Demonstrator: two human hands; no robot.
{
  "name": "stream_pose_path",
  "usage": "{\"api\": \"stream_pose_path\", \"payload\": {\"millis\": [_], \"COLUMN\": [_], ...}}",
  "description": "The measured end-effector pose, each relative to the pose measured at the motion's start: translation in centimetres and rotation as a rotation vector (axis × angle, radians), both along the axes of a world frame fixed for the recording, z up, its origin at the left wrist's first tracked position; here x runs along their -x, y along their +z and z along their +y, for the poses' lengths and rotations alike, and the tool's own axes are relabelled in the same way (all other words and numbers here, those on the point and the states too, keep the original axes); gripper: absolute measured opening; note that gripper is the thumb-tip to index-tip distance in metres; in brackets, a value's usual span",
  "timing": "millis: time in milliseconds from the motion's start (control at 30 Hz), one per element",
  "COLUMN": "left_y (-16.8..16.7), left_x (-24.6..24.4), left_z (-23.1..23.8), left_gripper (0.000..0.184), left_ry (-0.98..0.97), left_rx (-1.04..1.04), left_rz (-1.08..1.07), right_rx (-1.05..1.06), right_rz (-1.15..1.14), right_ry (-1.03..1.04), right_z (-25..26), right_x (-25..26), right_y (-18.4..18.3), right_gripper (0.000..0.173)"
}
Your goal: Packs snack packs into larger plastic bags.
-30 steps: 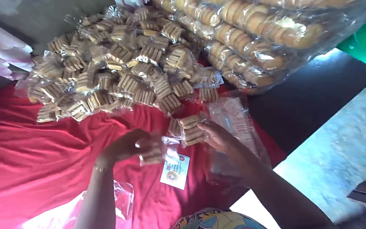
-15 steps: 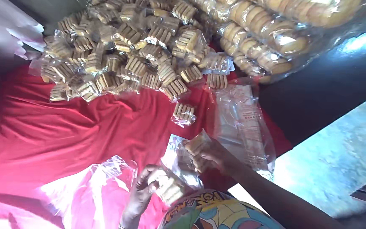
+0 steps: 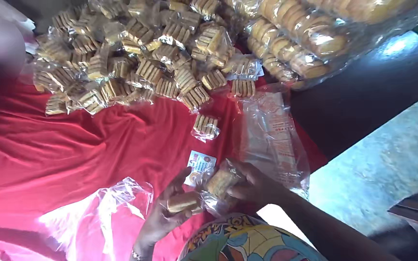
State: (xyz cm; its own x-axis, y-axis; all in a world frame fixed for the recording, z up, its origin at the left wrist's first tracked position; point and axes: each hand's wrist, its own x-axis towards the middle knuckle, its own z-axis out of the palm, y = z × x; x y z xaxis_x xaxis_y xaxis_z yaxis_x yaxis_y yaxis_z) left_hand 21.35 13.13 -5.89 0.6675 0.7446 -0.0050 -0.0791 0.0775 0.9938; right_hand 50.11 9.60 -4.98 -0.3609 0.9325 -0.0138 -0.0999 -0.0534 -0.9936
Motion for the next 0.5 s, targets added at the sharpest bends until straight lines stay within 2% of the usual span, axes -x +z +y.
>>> {"api": "stream_pose_path", "payload": {"millis": [67,100,200,233,300,333,400,467,500], "left_y": [0.2,0.2,-0.9,-1.0,-0.3,0.0,-0.3,-0.9,-1.2], "left_x": [-0.3,-1.0,-2.9,-3.3,-4.9,-6.1,-8.3,-10.6,-11.9], "left_z": [1.0,1.0,1.1,1.4,2.7,4.0,6.5,8.2,9.0], "left_gripper": [0.042,0.043,0.066,0.062,0.041,0.039,0.025,0.027,0.031], "left_ry": [-0.110,-0.161,-0.271,-0.210,0.085,0.212,0.342,0.405,0.432], "left_rx": [-0.012,0.051,0.328,0.390,0.552,0.650,0.793,0.751,0.676], "left_rz": [0.024,-0.002,-0.198,-0.189,-0.113,-0.086,-0.062,-0.025,0.004], "right_rx": [-0.032,-0.021,0.099,0.138,0.216,0.255,0.338,0.396,0.378], "right_rz": [-0.132,-0.085,0.209,0.234,0.145,0.105,0.066,-0.019,-0.138], "right_ry": [0.135,0.183,0.245,0.167,-0.189,-0.357,-0.564,-0.640,-0.649], "right_z": [1.2,1.4,2.5,3.2,6.0,8.3,14.3,20.0,22.1], "right_x": [-1.1,-1.1,-1.3,-1.7,-2.5,-2.9,-3.0,-1.8,-0.8], "right_y": [1.2,1.4,1.1,1.3,2.4,2.7,2.6,1.3,0.4], "right_gripper": [0.043,0.042,0.046,0.045,0.033,0.030,0.029,0.036,0.041]}}
